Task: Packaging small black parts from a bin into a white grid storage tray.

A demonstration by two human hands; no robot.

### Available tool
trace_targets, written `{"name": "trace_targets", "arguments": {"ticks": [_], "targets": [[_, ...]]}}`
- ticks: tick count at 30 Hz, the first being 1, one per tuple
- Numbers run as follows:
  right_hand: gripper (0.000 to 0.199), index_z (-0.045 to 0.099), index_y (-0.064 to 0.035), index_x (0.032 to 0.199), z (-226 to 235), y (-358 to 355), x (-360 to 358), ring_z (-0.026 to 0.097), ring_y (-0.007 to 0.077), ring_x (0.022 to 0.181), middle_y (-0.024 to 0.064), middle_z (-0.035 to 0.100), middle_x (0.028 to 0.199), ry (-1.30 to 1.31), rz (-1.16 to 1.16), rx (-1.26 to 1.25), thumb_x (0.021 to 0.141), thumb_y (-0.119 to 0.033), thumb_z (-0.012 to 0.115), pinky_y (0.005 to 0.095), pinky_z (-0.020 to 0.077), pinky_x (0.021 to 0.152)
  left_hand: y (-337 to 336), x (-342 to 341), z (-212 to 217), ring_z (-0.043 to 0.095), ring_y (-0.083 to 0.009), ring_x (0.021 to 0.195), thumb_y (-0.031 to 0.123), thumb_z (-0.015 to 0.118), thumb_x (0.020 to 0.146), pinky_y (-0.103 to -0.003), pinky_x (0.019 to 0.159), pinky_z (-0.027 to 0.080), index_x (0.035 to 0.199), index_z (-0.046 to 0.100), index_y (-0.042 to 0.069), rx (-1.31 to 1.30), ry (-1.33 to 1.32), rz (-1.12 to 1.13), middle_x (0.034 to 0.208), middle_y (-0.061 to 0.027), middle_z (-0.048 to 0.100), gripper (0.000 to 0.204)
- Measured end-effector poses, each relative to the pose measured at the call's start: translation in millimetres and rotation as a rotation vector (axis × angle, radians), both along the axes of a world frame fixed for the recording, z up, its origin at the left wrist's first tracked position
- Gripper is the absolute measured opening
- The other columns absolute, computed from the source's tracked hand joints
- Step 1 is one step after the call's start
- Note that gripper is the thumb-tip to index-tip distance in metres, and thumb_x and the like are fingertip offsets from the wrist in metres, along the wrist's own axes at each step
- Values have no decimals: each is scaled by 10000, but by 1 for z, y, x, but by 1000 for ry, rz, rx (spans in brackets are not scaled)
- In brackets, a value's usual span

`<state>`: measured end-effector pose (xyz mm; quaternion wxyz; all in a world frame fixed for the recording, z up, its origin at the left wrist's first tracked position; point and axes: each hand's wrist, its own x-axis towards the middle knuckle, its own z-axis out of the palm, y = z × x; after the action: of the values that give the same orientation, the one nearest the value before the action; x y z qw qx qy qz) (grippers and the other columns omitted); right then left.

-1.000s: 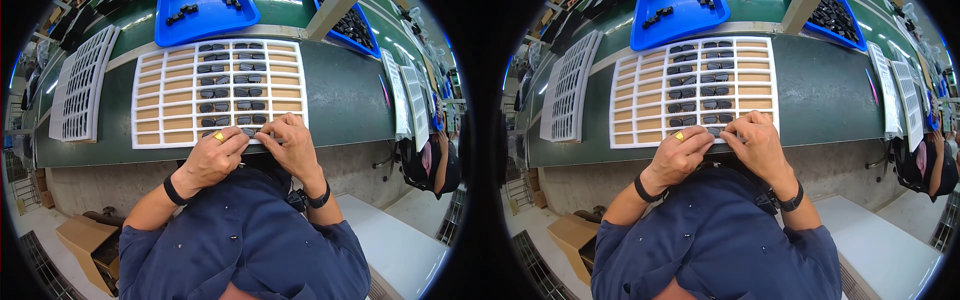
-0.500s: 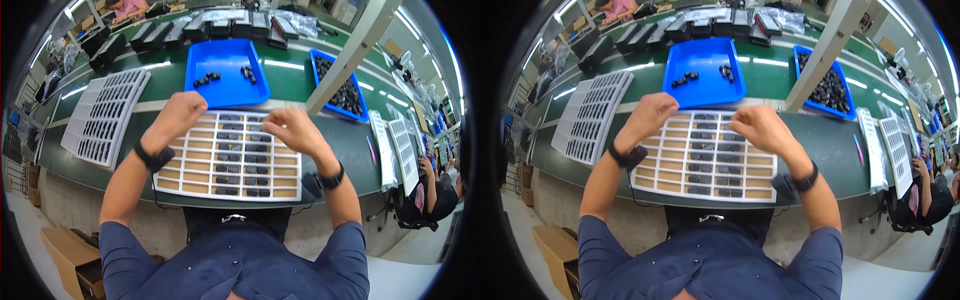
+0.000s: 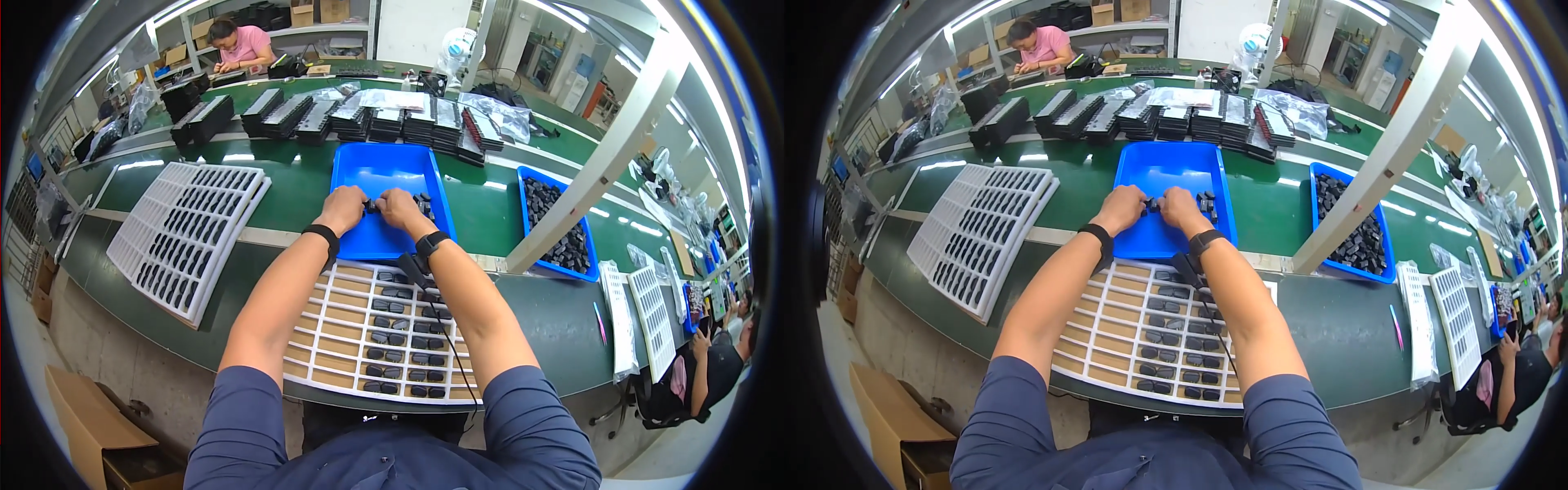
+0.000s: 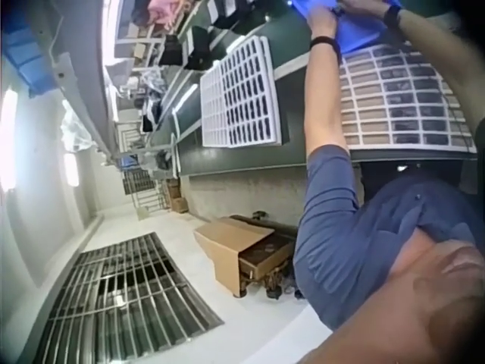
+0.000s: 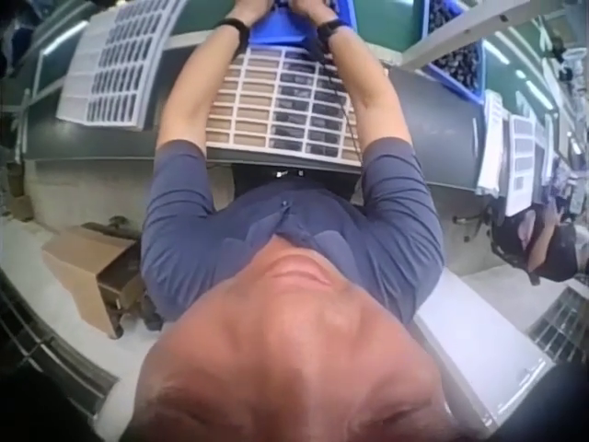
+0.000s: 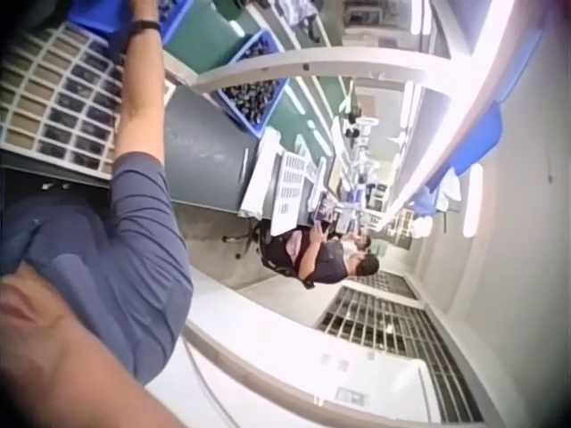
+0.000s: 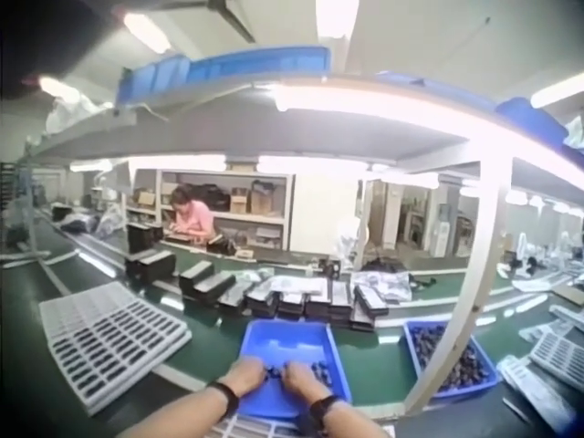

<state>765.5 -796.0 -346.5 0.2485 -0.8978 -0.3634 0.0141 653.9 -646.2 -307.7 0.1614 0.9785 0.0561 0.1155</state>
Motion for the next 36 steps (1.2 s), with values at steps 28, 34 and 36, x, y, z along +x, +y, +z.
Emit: {"name": "trace_targets", "arguments": {"ticks": [28,34,36], "targets": [[225,736,39,1079,99,-227,-136,683,117,785,51,769,885,271,-56,522,928,-123,775,282,552,735,-15,-43,-6,703,-371,952,15,789,836,-416,844,573,1079,730,0,-137,-210,-305,1112,-192,726,250],[225,731,28,1094,49,-290,-165,747,231,839,144,780,970,21,-129,380,934,-126,773,336,579,787,-109,-69,55,677,-367,959,48,765,859,-428,842,569,1011,692,8,-166,-255,-532,1053,-168,667,173],[219,731,21,1095,42,-297,-165,755,262,857,161,775,990,5,-123,369,934,-122,770,353,585,797,-155,-67,52,664,-376,968,74,722,887,-446,857,563,989,699,26,-174,-246,-715,1036,-151,654,115]]}}
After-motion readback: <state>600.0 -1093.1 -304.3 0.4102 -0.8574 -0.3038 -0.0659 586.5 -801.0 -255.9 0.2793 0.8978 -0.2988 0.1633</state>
